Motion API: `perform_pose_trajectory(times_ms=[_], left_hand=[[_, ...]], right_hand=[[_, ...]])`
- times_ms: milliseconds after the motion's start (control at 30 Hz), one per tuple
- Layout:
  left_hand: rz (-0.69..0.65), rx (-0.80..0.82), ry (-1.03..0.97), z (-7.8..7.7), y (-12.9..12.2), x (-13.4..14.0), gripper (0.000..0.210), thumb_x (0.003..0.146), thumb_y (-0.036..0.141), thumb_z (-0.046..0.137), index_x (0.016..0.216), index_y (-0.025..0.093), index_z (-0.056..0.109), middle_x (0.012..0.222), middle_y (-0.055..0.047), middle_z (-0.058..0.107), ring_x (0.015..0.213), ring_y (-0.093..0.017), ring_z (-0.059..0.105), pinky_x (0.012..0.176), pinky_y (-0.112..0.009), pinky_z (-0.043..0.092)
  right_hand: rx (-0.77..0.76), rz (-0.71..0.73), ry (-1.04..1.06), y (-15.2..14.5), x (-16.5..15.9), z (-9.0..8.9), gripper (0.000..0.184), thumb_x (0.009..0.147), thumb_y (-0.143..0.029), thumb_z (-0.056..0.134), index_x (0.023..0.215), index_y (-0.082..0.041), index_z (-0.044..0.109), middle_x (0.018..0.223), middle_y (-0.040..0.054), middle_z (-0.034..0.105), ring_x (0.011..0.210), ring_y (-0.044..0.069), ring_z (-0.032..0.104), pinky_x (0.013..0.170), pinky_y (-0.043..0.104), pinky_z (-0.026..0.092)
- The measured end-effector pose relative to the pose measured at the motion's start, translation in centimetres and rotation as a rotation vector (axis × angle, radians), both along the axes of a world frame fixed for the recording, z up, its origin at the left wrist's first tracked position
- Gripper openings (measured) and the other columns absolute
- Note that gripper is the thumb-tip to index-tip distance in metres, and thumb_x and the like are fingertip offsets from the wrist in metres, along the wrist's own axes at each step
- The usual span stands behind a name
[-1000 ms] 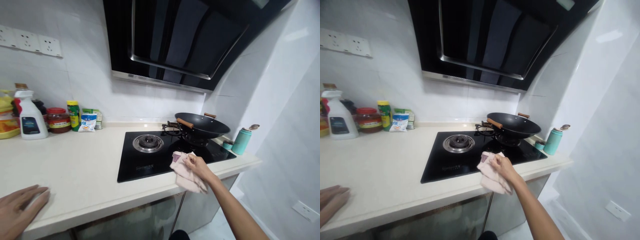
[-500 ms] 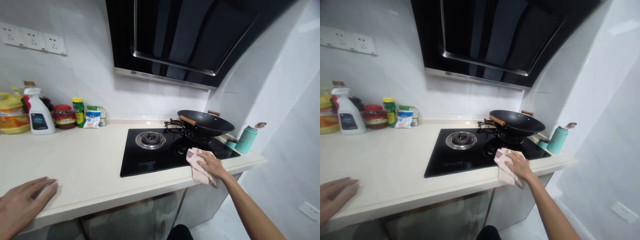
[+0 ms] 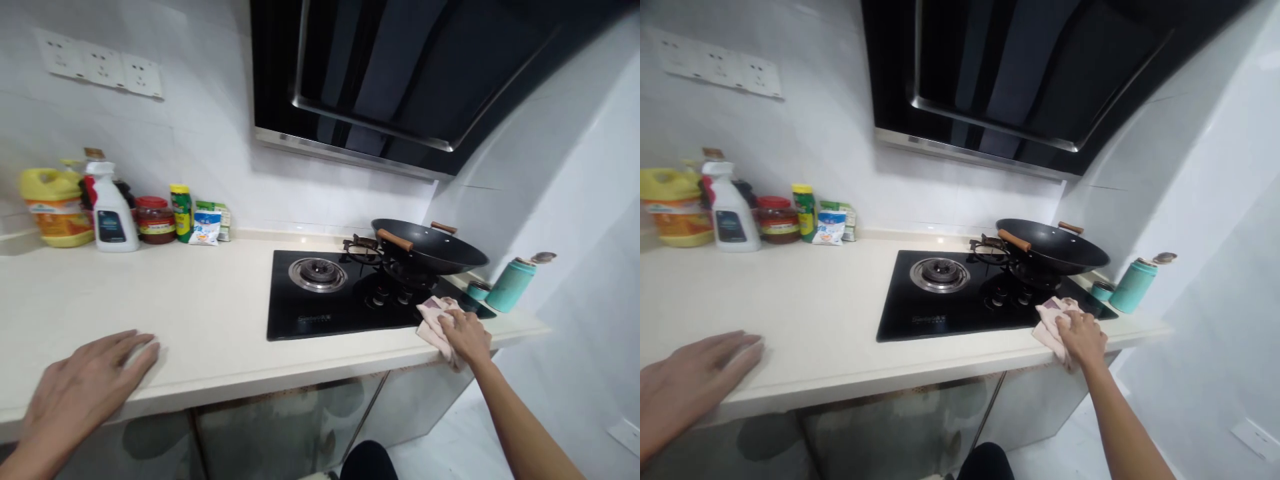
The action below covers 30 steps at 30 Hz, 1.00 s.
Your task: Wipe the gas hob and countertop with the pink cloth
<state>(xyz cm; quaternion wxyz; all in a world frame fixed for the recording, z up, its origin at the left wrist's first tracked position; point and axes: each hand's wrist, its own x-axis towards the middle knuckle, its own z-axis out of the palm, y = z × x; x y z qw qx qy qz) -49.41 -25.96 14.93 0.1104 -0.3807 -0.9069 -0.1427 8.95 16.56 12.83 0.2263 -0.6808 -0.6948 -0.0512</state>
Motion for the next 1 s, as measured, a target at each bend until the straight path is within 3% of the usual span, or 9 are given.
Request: perform_pose_trajectory(times_ms=[167, 400, 533, 600, 700, 767, 867, 1000], left_hand=[[0.004, -0.028, 0.045, 1.3, -0.1, 2.2, 0.05, 0.095, 0.052, 0.036, 0.122, 0.026, 0.069, 0.14, -0.004, 0.061, 0.133, -0.027, 0.048, 0.104, -0.041, 0.037], [-0.028, 0.091, 0.052, 0.9, -0.5, 2.8, 0.051, 0.093, 0.052, 0.039, 0.119, 0.022, 0.071, 0.136, -0.008, 0.064, 0.13, -0.03, 0.051, 0.104, -0.045, 0.037], [-0.1, 0.222, -0.036, 0.0, -0.8, 1.6, 0.051, 0.089, 0.057, 0.045, 0.118, 0.024, 0.071, 0.134, -0.007, 0.064, 0.129, -0.033, 0.052, 0.108, -0.048, 0.038], [-0.183, 0.366, -0.089, 0.0, -1.0, 1.6, 0.05, 0.089, 0.058, 0.047, 0.117, 0.023, 0.07, 0.132, -0.008, 0.065, 0.126, -0.032, 0.055, 0.107, -0.049, 0.04], [-0.423, 0.601, -0.06, 0.8, -1.1, 4.2, 0.042, 0.093, 0.053, 0.049, 0.119, 0.024, 0.065, 0.132, -0.008, 0.062, 0.124, -0.028, 0.056, 0.107, -0.048, 0.044], [-0.607, 0.629, 0.015, 1.4, -0.6, 7.0, 0.036, 0.095, 0.045, 0.051, 0.125, 0.027, 0.062, 0.139, -0.007, 0.056, 0.128, -0.026, 0.053, 0.109, -0.045, 0.044], [-0.786, 0.499, 0.061, 1.1, 0.5, 10.2, 0.044, 0.098, 0.038, 0.052, 0.14, 0.028, 0.049, 0.151, -0.009, 0.044, 0.138, -0.026, 0.044, 0.11, -0.043, 0.044], [-0.784, 0.31, 0.197, -1.2, 1.6, 10.3, 0.057, 0.092, 0.046, 0.061, 0.143, 0.026, 0.046, 0.148, -0.014, 0.048, 0.135, -0.032, 0.046, 0.106, -0.048, 0.044]], right_hand=[[0.141, 0.321, -0.032, -7.8, -7.7, -0.7, 0.045, 0.094, -0.051, 0.036, 0.115, -0.025, 0.066, 0.11, 0.0111, 0.058, 0.101, 0.029, 0.06, 0.088, 0.043, 0.044], [0.329, 0.754, 0.011, -20.3, -22.6, 0.0, 0.031, 0.091, -0.044, 0.049, 0.105, -0.024, 0.068, 0.104, 0.0121, 0.059, 0.095, 0.029, 0.051, 0.085, 0.042, 0.039], [0.339, 0.894, -0.002, -25.4, -29.2, 0.2, 0.033, 0.089, -0.049, 0.054, 0.103, -0.024, 0.069, 0.104, 0.013, 0.059, 0.094, 0.03, 0.047, 0.085, 0.045, 0.036], [0.325, 0.923, 0.001, -27.6, -31.6, 0.5, 0.033, 0.088, -0.051, 0.056, 0.103, -0.024, 0.068, 0.107, 0.012, 0.059, 0.096, 0.03, 0.046, 0.088, 0.048, 0.035], [0.264, 1.005, 0.045, -30.1, -34.0, 1.1, 0.035, 0.089, -0.05, 0.057, 0.112, -0.025, 0.064, 0.115, 0.0096, 0.059, 0.102, 0.03, 0.048, 0.095, 0.051, 0.034], [0.204, 1.103, 0.109, -30.9, -34.7, 1.7, 0.037, 0.093, -0.046, 0.053, 0.123, -0.025, 0.057, 0.123, 0.009, 0.058, 0.108, 0.03, 0.049, 0.1, 0.052, 0.033], [0.047, 1.222, 0.309, -30.3, -34.3, 2.1, 0.037, 0.1, -0.034, 0.041, 0.136, -0.024, 0.045, 0.132, 0.0088, 0.057, 0.117, 0.025, 0.052, 0.104, 0.047, 0.036], [-0.191, 1.248, 0.652, -27.7, -31.6, 1.6, 0.036, 0.102, -0.032, 0.035, 0.137, -0.021, 0.037, 0.13, 0.0106, 0.059, 0.118, 0.02, 0.057, 0.101, 0.039, 0.044]])
